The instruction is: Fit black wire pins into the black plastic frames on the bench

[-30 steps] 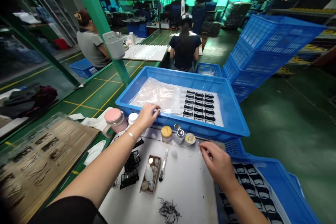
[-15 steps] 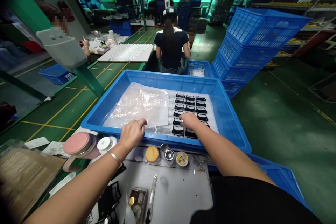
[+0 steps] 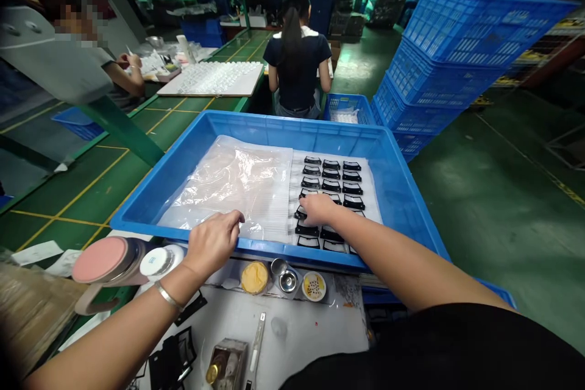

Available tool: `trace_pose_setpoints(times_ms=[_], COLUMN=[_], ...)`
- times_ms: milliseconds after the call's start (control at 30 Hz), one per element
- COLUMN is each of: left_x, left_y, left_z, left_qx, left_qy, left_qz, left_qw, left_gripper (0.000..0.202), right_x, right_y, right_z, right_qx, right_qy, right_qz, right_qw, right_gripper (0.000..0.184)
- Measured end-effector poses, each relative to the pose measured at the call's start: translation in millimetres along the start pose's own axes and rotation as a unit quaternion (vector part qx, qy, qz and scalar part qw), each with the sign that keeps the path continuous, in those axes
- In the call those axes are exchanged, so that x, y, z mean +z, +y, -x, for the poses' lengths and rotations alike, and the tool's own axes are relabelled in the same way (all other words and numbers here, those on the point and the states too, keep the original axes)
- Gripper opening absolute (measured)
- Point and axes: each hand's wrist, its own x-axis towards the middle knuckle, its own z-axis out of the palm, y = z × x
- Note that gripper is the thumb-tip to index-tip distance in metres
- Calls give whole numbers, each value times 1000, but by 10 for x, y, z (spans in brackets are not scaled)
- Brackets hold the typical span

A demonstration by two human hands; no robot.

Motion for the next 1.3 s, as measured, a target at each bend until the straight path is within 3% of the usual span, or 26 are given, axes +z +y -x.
trace_pose_setpoints(times_ms=[267, 500, 700, 867, 1300], left_x=[34, 40, 46, 41, 45], left_y=[-18, -18, -23, -16, -31], left_z=[9, 6, 9, 13, 19], left_qx=[11, 13, 15, 15, 29], left_qy=[20, 24, 25, 33, 50], left_qz=[-12, -10, -8, -10, -11], left_qw=[1000, 1000, 1000, 999, 998], left_gripper=[17, 17, 17, 15, 14], right_x=[126, 3, 39, 52, 10], right_y=[-212, -191, -273, -297, -182], right_z=[25, 127, 222, 146, 144], right_qx=[-57, -53, -149, -183, -128], right_qy=[-27, -39, -91, -115, -192], right_qz=[6, 7, -18, -34, -167], right_qw=[998, 998, 984, 976, 959], right_gripper=[33, 38, 30, 27, 38])
